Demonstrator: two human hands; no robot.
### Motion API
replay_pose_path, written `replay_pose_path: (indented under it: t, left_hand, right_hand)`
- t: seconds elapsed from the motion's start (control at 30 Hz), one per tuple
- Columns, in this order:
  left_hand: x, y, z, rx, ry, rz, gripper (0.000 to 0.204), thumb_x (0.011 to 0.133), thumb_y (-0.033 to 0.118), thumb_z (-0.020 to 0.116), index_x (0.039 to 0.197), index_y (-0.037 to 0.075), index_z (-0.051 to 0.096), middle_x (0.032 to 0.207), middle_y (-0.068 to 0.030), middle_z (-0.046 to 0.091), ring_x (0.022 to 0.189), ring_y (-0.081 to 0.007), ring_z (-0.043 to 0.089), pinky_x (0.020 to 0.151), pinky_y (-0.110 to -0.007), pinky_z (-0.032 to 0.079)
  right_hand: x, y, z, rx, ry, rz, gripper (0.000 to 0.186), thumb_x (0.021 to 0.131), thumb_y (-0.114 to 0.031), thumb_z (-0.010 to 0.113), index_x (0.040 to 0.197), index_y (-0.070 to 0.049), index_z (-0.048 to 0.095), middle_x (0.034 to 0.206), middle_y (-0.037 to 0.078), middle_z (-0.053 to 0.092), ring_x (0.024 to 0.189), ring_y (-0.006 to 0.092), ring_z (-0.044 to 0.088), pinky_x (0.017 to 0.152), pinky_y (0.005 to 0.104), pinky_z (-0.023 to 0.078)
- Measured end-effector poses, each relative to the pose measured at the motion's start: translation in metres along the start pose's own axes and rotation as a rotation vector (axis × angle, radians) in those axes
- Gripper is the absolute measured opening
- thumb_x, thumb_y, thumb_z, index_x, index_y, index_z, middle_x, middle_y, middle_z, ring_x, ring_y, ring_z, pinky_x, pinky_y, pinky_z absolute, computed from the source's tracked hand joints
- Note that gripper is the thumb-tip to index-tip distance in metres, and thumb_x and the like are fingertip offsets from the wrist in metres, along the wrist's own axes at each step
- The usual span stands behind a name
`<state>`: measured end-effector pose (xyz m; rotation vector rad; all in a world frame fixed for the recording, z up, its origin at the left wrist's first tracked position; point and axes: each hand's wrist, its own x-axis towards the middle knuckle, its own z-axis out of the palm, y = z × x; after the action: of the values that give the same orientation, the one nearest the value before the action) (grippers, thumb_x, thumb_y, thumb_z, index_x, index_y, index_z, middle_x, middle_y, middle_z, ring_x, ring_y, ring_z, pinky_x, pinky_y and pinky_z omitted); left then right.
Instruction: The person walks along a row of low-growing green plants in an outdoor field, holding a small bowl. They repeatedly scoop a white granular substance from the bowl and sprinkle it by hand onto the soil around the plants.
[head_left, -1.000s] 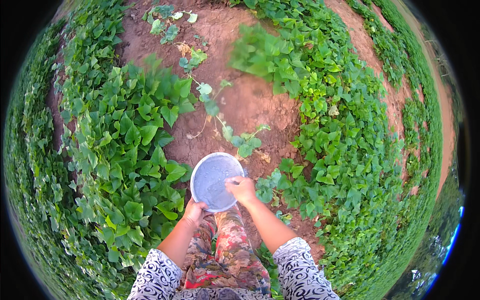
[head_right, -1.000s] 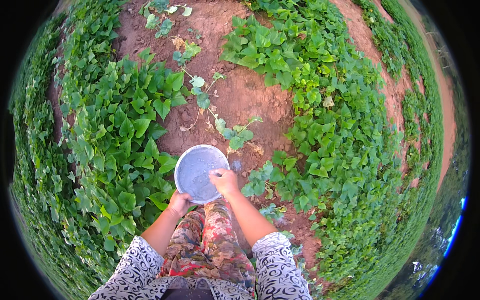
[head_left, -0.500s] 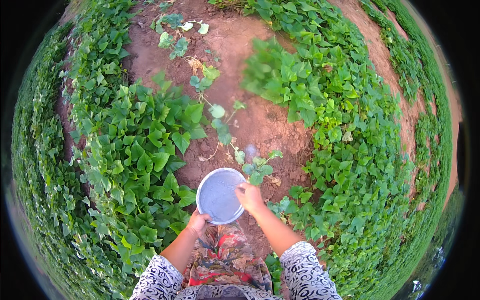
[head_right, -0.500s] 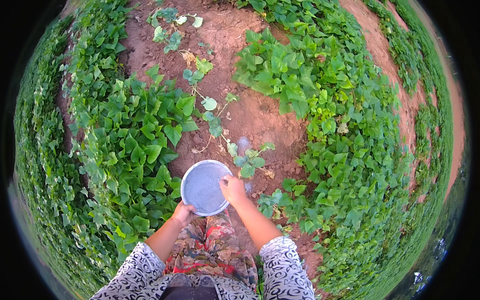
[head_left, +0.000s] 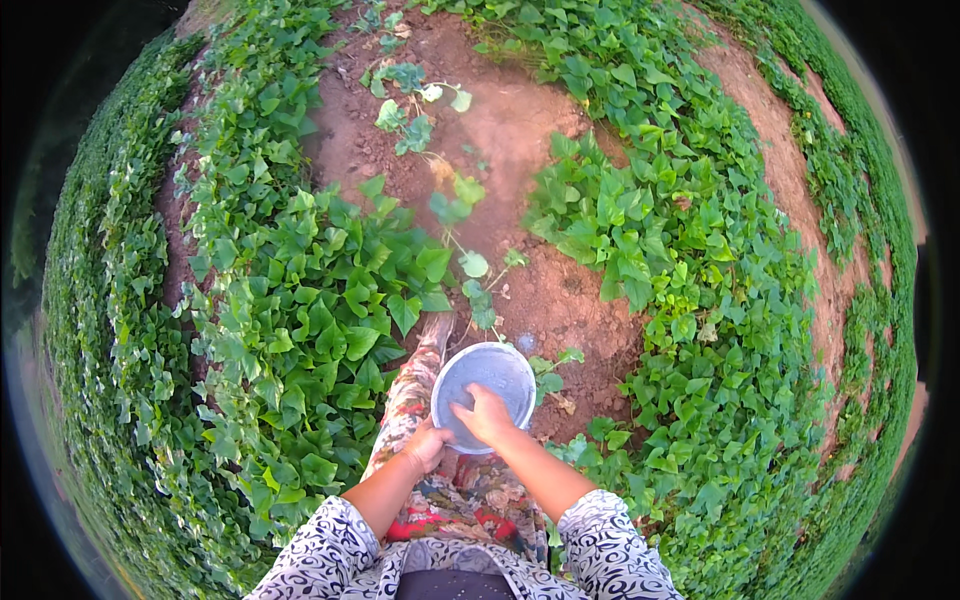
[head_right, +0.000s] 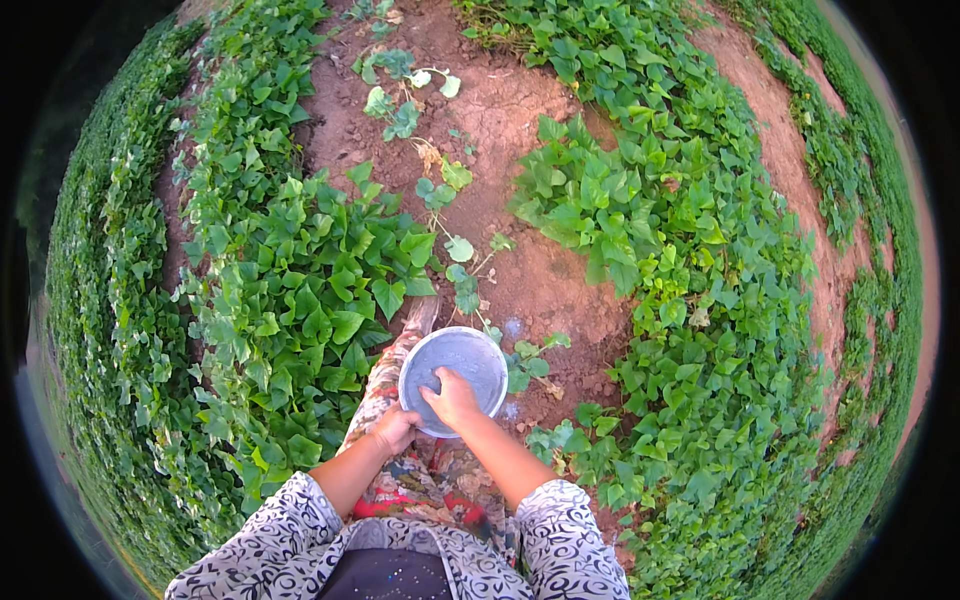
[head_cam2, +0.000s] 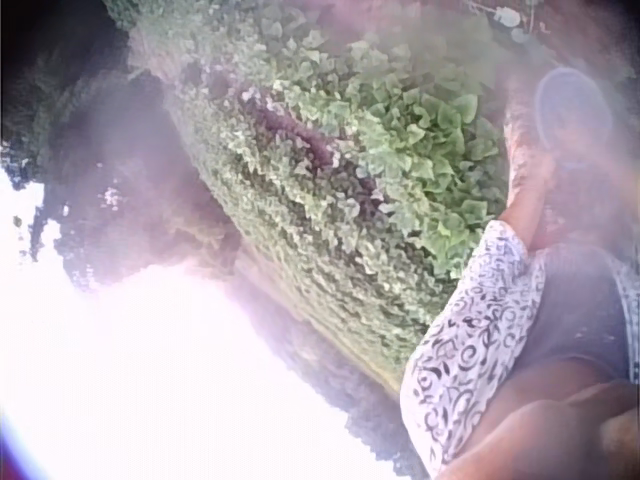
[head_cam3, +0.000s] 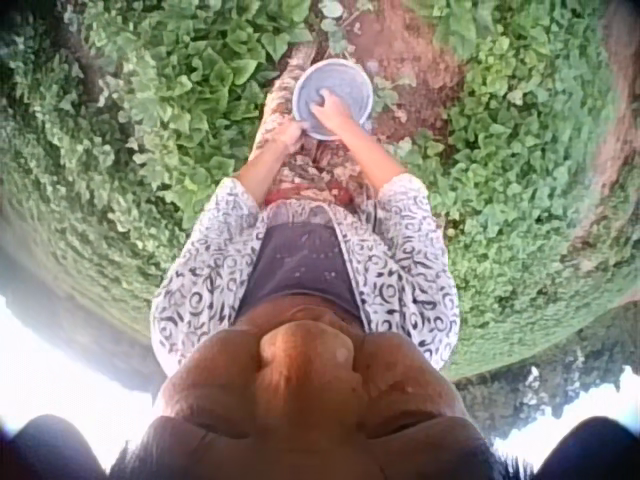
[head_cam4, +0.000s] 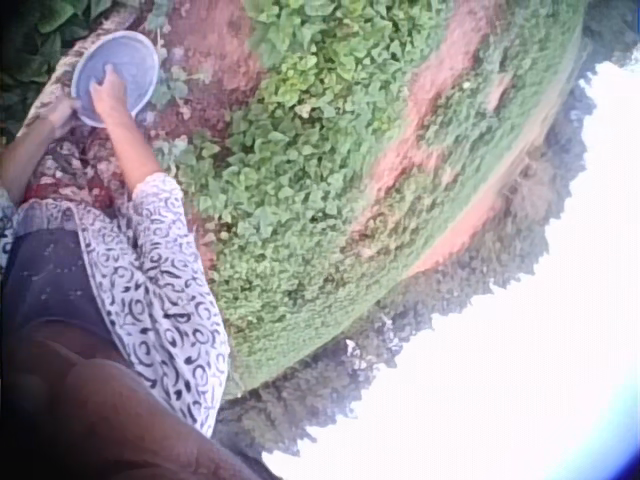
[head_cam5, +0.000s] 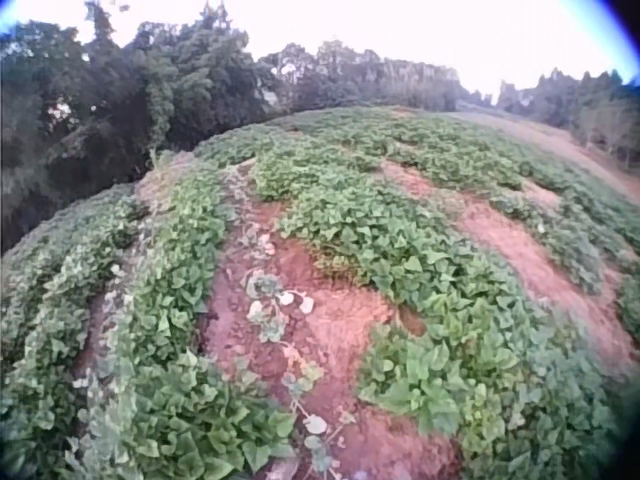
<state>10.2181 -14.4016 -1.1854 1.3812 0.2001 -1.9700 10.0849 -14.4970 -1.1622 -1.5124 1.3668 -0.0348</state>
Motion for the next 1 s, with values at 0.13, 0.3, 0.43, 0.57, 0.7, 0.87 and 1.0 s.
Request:
replay_pose_path:
  t: [0.13, 0.3, 0.43, 0.57, 0.7, 0.87, 1.0]
  left_hand:
    - [-0.008, 0.017, 0.015, -0.003, -0.007, 0.037, 0.053, 0.07, -0.012, 0.046, 0.12, 0.005, 0.049, 0.106, -0.0115, 0.06, 0.091, -0.0287, 0.062, 0.076, -0.048, 0.055]
    - [-0.015, 0.037, 0.02, 0.072, -0.054, -0.003, 0.055, 0.07, -0.011, 0.047, 0.123, 0.005, 0.045, 0.11, -0.0139, 0.057, 0.09, -0.031, 0.062, 0.074, -0.05, 0.055]
    - [-0.008, 0.053, 0.008, 0.116, -0.07, -0.067, 0.061, 0.071, -0.009, 0.047, 0.129, 0.009, 0.04, 0.115, -0.0136, 0.053, 0.1, -0.0341, 0.058, 0.078, -0.053, 0.054]
    - [0.01, 0.074, -0.017, 0.088, -0.075, -0.127, 0.057, 0.071, -0.009, 0.047, 0.127, 0.006, 0.042, 0.113, -0.014, 0.056, 0.101, -0.0353, 0.058, 0.083, -0.056, 0.051]
    - [0.034, 0.108, -0.062, 0.054, -0.051, -0.179, 0.056, 0.07, -0.009, 0.046, 0.124, 0.005, 0.045, 0.113, -0.0138, 0.056, 0.1, -0.0335, 0.059, 0.085, -0.055, 0.051]
    - [0.069, 0.166, -0.117, 0.106, -0.007, -0.209, 0.055, 0.069, -0.008, 0.047, 0.122, 0.003, 0.048, 0.114, -0.0131, 0.058, 0.102, -0.0323, 0.059, 0.088, -0.053, 0.05]
    - [0.107, 0.216, -0.15, 0.212, 0.023, -0.189, 0.061, 0.067, -0.008, 0.047, 0.127, 0.003, 0.043, 0.118, -0.0136, 0.057, 0.105, -0.0331, 0.058, 0.088, -0.053, 0.05]
  right_hand:
    - [-0.005, -0.01, -0.02, -0.08, 0.025, -0.085, 0.049, 0.078, -0.032, 0.068, 0.111, 0.002, 0.057, 0.108, 0.024, 0.06, 0.101, 0.0378, 0.058, 0.088, 0.0414, 0.046]
    - [-0.009, -0.02, -0.028, -0.089, 0.058, -0.062, 0.046, 0.077, -0.03, 0.07, 0.108, 0.002, 0.057, 0.106, 0.023, 0.059, 0.1, 0.0396, 0.057, 0.086, 0.0435, 0.047]
    - [0.001, -0.025, -0.016, -0.094, 0.091, -0.079, 0.043, 0.076, -0.028, 0.07, 0.107, 0.0, 0.058, 0.105, 0.024, 0.059, 0.098, 0.04, 0.058, 0.085, 0.0442, 0.047]
    - [0.028, -0.028, 0.018, -0.015, 0.054, -0.013, 0.038, 0.075, -0.026, 0.07, 0.104, -0.003, 0.06, 0.103, 0.022, 0.061, 0.097, 0.0391, 0.058, 0.084, 0.0438, 0.047]
    - [0.076, -0.033, 0.06, 0.057, 0.053, 0.002, 0.034, 0.073, -0.025, 0.07, 0.099, -0.003, 0.065, 0.099, 0.021, 0.063, 0.093, 0.0378, 0.061, 0.082, 0.0423, 0.048]
    - [0.14, -0.041, 0.098, 0.143, 0.124, 0.102, 0.029, 0.073, -0.024, 0.071, 0.092, -0.003, 0.068, 0.091, 0.02, 0.066, 0.085, 0.0357, 0.064, 0.077, 0.0392, 0.051]
    - [0.188, -0.04, 0.117, 0.167, 0.208, 0.194, 0.025, 0.073, -0.024, 0.07, 0.088, -0.004, 0.068, 0.087, 0.02, 0.066, 0.081, 0.0357, 0.064, 0.074, 0.0398, 0.051]
